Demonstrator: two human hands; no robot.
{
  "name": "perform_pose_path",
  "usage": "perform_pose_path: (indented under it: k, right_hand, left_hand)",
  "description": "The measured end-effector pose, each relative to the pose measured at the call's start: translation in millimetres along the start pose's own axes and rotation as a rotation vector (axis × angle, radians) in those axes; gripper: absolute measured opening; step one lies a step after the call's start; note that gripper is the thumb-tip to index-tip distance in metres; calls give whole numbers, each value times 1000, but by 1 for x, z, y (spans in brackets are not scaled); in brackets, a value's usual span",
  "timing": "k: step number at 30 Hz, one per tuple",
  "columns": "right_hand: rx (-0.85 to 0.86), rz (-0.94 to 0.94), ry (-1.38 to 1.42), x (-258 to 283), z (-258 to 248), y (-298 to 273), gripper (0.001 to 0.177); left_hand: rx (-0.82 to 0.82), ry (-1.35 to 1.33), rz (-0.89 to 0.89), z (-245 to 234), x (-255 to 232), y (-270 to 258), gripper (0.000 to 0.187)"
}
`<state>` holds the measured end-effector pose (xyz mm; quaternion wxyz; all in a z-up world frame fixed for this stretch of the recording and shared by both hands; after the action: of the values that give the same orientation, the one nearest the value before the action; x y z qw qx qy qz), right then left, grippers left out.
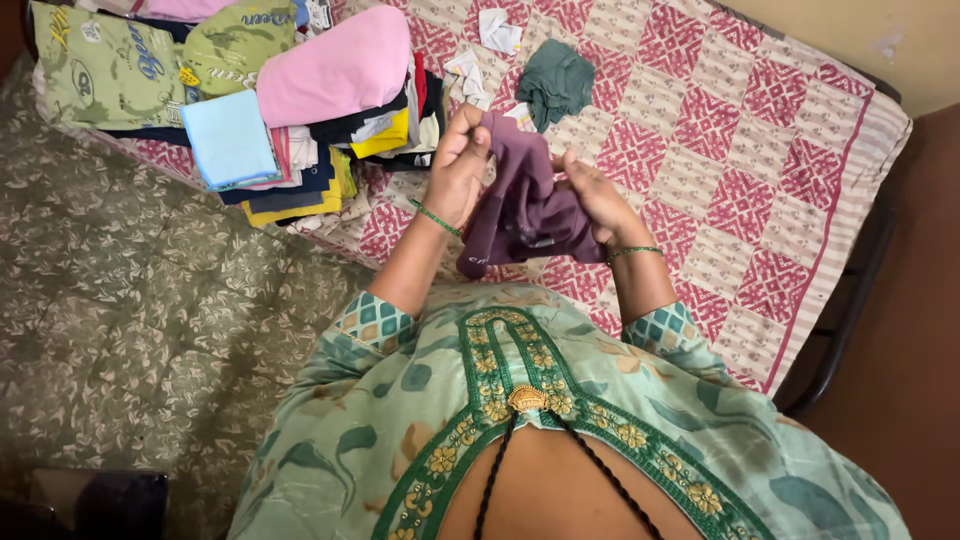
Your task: The person folds various garments on a bed, including a maroon shirt, a pink and navy top, a purple shirt, and a green shirt. Each item is smoothed, folded into a compact rectangle, and placed in a growing stack on the left side of the bed.
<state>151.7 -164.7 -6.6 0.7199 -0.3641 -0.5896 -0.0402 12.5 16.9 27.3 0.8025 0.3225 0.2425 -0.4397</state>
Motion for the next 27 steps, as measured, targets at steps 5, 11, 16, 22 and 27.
perform_pose_path:
  k: [5, 11, 16, 22, 27]
  right_hand:
    - [40, -51, -60, -47, -17, 27, 63]
    - [-168, -253, 127, -86, -35, 48, 26]
    - [28, -243, 2, -76, -13, 40, 26]
    - [83, -352, -8, -48, 1, 32, 15]
    - [202, -345, -37, -37, 6, 17, 24]
  left_hand:
    - [-30, -1, 61, 1, -4, 0, 9]
    - [-125, -11, 70, -9, -6, -3, 10]
    - [-125, 25, 75, -8, -6, -4, 13]
    - [-96, 132, 66, 0, -9, -5, 15]
    - [-73, 480, 90, -10, -12, -7, 16]
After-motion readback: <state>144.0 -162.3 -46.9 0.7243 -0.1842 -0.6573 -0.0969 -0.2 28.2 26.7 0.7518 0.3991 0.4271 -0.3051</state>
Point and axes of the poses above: each hand's wrist, its own y-axis towards the middle knuckle, its own z-axis out of the palm, x = y × z, the point moved 3 cm from there along y, towards the middle knuckle, and after that the axes turned 5 degrees about x, right-handed, at the moved point
